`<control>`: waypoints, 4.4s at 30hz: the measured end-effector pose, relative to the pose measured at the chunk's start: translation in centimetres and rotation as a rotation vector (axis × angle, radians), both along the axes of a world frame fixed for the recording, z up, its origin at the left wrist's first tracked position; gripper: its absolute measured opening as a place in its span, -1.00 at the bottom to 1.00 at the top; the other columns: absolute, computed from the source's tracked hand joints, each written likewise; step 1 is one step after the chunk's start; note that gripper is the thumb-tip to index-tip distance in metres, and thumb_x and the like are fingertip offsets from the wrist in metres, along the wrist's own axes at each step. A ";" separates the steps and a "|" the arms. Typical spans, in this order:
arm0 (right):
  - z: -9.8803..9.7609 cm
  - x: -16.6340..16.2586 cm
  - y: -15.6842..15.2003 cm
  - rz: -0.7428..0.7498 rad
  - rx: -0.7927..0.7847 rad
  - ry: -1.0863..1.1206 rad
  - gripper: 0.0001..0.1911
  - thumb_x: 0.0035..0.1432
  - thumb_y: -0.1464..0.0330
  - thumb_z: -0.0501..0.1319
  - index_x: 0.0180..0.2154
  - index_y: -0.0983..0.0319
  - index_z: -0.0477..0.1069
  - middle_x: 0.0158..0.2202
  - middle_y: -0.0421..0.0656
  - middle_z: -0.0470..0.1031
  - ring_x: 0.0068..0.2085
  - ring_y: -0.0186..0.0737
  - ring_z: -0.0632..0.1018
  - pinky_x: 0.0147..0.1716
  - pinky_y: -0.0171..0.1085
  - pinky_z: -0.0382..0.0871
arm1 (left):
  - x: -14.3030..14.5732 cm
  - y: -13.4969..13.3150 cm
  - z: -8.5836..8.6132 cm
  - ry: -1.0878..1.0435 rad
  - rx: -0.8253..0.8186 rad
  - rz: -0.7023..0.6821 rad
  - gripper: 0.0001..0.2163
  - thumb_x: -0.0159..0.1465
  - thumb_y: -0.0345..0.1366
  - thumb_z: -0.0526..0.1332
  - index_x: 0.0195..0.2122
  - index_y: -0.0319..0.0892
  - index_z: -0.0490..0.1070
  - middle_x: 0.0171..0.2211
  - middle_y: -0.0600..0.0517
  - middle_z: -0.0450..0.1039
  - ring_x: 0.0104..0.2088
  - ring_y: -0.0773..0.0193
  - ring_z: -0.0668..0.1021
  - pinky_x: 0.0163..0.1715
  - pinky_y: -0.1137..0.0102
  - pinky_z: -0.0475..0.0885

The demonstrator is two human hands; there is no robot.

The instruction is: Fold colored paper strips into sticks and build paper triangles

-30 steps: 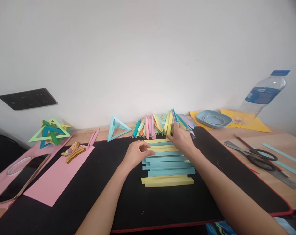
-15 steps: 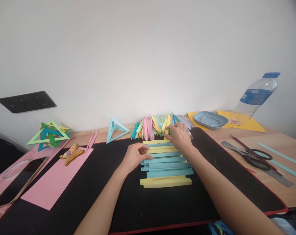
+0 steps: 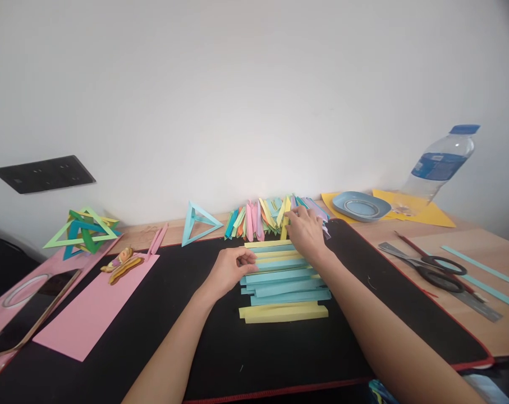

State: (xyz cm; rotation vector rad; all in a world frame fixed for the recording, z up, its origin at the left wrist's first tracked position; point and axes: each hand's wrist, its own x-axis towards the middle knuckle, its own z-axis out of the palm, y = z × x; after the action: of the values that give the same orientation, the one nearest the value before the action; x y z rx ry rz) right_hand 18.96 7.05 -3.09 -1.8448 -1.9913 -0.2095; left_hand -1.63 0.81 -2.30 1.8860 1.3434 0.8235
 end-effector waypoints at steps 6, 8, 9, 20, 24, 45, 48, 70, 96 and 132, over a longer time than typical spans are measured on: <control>1.0 -0.2 -0.9 0.041 -0.187 -0.011 -0.75 0.23 0.30 0.09 -0.37 0.22 0.50 -0.45 -0.01 0.50 -0.36 -0.06 0.51 -0.41 -0.23 0.19 | -0.4 -0.2 0.0 0.042 0.138 -0.020 -0.89 0.05 -0.30 0.29 -0.38 -0.10 0.57 -0.40 -0.02 0.51 -0.42 0.22 0.48 -0.44 0.39 0.37; 1.0 -0.3 -1.0 0.062 -0.267 -0.026 -0.72 0.22 0.25 0.10 -0.40 0.22 0.50 -0.47 -0.03 0.51 -0.40 -0.09 0.53 -0.43 -0.26 0.17 | -0.4 -0.3 0.2 0.060 0.138 -0.029 -0.88 0.08 -0.30 0.27 -0.35 -0.11 0.57 -0.36 -0.02 0.51 -0.39 0.22 0.49 -0.38 0.38 0.39; 1.0 -0.3 -1.0 0.072 -0.295 -0.029 -0.71 0.23 0.24 0.09 -0.39 0.21 0.50 -0.45 -0.03 0.52 -0.38 -0.08 0.53 -0.43 -0.28 0.17 | -0.4 -0.3 0.4 0.074 0.135 -0.033 -0.88 0.09 -0.30 0.26 -0.35 -0.11 0.56 -0.34 -0.02 0.51 -0.37 0.22 0.49 -0.35 0.37 0.39; 1.0 -0.2 -0.9 0.052 -0.204 0.164 -0.63 0.22 0.20 0.07 -0.48 0.24 0.49 -0.55 -0.09 0.47 -0.44 -0.17 0.48 -0.55 -0.33 0.05 | -0.3 0.1 0.8 0.091 0.174 0.014 -0.90 0.14 -0.33 0.20 -0.39 -0.14 0.52 -0.35 0.02 0.55 -0.36 0.23 0.50 -0.33 0.37 0.37; 0.8 0.3 -0.8 -0.011 -0.047 0.297 -0.75 0.16 0.24 0.14 -0.34 0.23 0.52 -0.47 -0.09 0.50 -0.42 -0.17 0.47 -0.54 -0.34 0.05 | -0.3 0.1 1.1 0.039 0.142 0.057 -0.88 0.13 -0.31 0.19 -0.40 -0.16 0.52 -0.38 0.02 0.56 -0.40 0.23 0.50 -0.38 0.39 0.36; 0.7 -2.1 -3.0 0.827 -0.097 0.329 -0.73 0.25 0.27 0.09 -0.18 0.21 0.52 -0.45 -0.15 0.49 -0.42 -0.29 0.45 -0.45 -0.38 0.18 | -0.1 0.3 1.1 -0.264 0.377 0.195 -0.71 0.03 -0.25 0.36 -0.20 -0.13 0.48 -0.18 -0.02 0.51 -0.12 0.15 0.51 -0.16 0.32 0.42; -0.4 -2.1 -2.5 0.765 0.046 0.251 -0.71 0.24 0.28 0.11 -0.06 0.19 0.48 -0.38 -0.11 0.47 -0.36 -0.25 0.45 -0.44 -0.37 0.18 | -0.1 0.6 0.7 -0.447 0.181 0.247 -0.61 0.09 -0.09 0.29 -0.12 -0.20 0.43 -0.20 -0.08 0.50 -0.33 0.21 0.57 -0.42 0.37 0.47; -0.6 -2.4 -4.5 0.650 0.100 0.227 -0.66 0.21 0.16 0.11 -0.39 0.24 0.51 -0.45 -0.14 0.53 -0.41 -0.27 0.47 -0.46 -0.37 0.10 | -0.1 -1.8 -1.7 -0.850 -0.046 0.195 -0.68 -0.08 -0.22 0.44 -0.35 -0.33 0.54 -0.31 -0.07 0.55 -0.42 0.12 0.62 -0.17 0.03 0.53; 0.2 -3.4 -6.3 0.659 0.592 0.159 -0.79 0.26 0.38 0.05 -0.34 0.20 0.44 -0.29 -0.08 0.48 -0.23 -0.14 0.37 -0.22 -0.19 0.19 | 0.2 -2.9 -1.4 -0.918 -0.158 0.063 -0.69 0.07 -0.13 0.34 -0.39 -0.33 0.43 -0.43 -0.07 0.53 -0.28 -0.01 0.62 -0.21 0.13 0.50; -2.1 -5.2 -7.3 0.793 0.434 0.526 -0.92 0.13 0.46 0.09 -0.41 0.21 0.28 -0.40 -0.14 0.39 -0.37 -0.29 0.42 -0.48 -0.37 0.33 | 0.5 -3.7 -0.7 -0.869 -0.191 -0.186 -0.80 0.08 -0.25 0.36 -0.35 -0.29 0.51 -0.37 -0.06 0.53 -0.18 0.14 0.54 -0.06 0.24 0.37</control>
State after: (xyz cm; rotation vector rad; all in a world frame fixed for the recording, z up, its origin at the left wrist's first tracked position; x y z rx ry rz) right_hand 13.71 -0.23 -5.19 -0.6678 -1.9204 0.0760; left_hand -1.09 -2.94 -2.96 1.2282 0.6594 1.1749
